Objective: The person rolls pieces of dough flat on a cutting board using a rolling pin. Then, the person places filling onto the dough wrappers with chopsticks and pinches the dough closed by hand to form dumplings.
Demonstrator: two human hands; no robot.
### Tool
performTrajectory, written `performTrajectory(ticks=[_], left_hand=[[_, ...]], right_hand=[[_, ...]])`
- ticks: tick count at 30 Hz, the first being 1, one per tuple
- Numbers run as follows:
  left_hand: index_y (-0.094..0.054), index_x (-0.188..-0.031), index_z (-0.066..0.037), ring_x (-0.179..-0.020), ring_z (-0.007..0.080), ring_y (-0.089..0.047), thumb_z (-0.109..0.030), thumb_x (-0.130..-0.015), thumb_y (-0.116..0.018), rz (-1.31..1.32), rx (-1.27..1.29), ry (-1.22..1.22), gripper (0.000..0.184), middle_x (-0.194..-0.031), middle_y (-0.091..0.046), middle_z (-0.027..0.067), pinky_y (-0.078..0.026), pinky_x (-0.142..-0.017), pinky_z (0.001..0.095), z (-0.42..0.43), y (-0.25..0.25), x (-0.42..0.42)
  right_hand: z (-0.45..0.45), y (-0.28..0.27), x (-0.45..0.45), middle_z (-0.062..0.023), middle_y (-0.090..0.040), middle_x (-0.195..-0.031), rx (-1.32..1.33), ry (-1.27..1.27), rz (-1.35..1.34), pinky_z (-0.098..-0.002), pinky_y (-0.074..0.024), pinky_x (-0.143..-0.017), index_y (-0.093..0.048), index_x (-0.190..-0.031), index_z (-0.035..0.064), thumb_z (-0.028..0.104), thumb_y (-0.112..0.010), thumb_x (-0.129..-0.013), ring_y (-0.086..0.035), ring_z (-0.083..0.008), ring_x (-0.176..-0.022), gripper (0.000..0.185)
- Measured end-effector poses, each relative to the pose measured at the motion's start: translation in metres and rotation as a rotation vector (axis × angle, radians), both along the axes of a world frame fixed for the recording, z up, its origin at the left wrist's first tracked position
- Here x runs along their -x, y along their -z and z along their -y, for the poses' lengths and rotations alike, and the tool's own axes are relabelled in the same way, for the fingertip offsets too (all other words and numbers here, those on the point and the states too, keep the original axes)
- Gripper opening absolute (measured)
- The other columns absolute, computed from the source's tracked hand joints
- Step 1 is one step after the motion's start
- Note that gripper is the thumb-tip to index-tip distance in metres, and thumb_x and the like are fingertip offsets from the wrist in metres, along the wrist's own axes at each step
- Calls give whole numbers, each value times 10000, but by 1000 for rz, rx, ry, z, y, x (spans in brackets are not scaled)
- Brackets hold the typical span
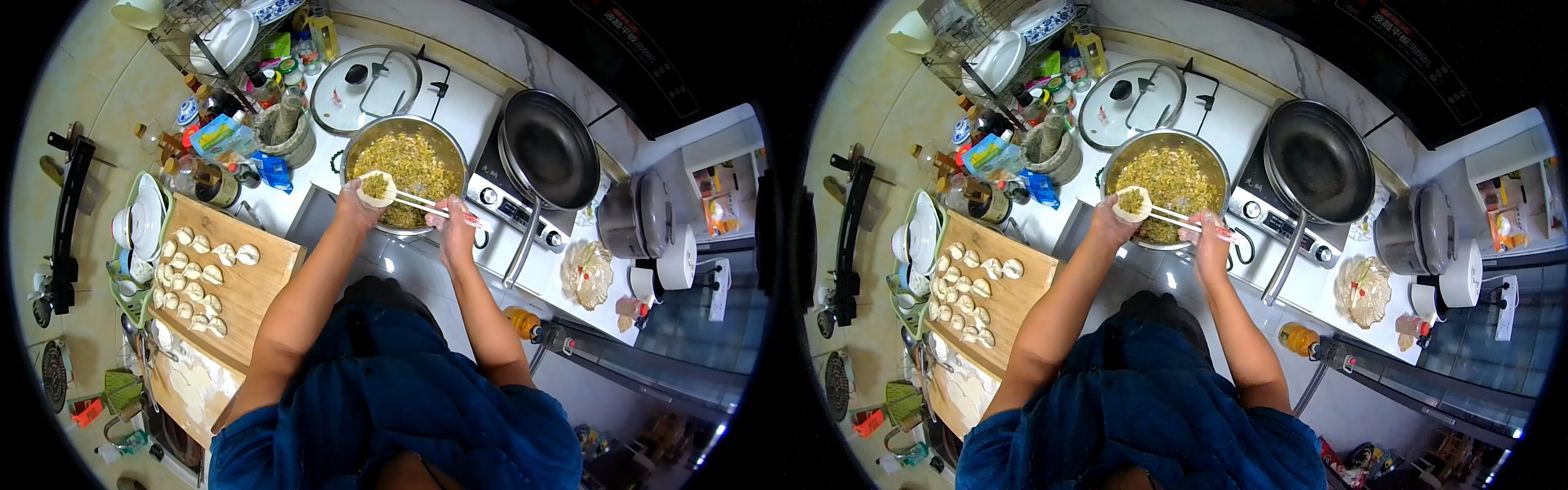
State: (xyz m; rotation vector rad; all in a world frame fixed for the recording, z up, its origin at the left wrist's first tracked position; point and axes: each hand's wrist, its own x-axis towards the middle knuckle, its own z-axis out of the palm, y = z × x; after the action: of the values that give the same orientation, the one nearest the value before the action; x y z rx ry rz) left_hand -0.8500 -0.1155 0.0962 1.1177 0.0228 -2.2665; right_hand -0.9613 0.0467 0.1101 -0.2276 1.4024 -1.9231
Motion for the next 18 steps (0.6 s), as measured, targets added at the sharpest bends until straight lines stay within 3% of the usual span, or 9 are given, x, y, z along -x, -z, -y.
performTrajectory(ticks=[6,10,13,18], left_hand=[[-451,-1319,0,-1228,351,-537,-282,-1033,-217,-14,38,-55,465,-1330,-542,194,-436,-1058,508,19,13,-11],[-469,-1295,1,-1198,351,-553,-287,-1034,-207,21,111,-51,468,-1286,-567,193,-447,-1044,513,24,17,-19],[-485,-1272,-7,-1178,348,-565,-283,-1034,-216,12,123,-22,454,-1263,-579,189,-456,-1030,516,25,19,-24],[-501,-1240,-20,-1156,346,-581,-290,-1032,-230,66,139,3,435,-1250,-589,188,-475,-1003,521,20,18,-29]], right_hand=[[-26,-20,13,-113,-619,-798,91,87,-177,-284,-509,-582,-579,-852,8,299,-488,-1025,-595,-163,-624,350],[-19,-8,21,-54,-563,-646,-383,-2,-555,-267,-437,-520,-586,-793,12,214,-524,-1011,-528,-119,-544,304],[-7,19,19,-50,-543,-599,-272,-11,-391,-267,-413,-499,-591,-791,4,227,-505,-1017,-516,-113,-517,330],[-4,28,22,-84,-588,-665,-160,172,-61,-283,-511,-528,-579,-794,31,276,-489,-1023,-594,-160,-551,347]])
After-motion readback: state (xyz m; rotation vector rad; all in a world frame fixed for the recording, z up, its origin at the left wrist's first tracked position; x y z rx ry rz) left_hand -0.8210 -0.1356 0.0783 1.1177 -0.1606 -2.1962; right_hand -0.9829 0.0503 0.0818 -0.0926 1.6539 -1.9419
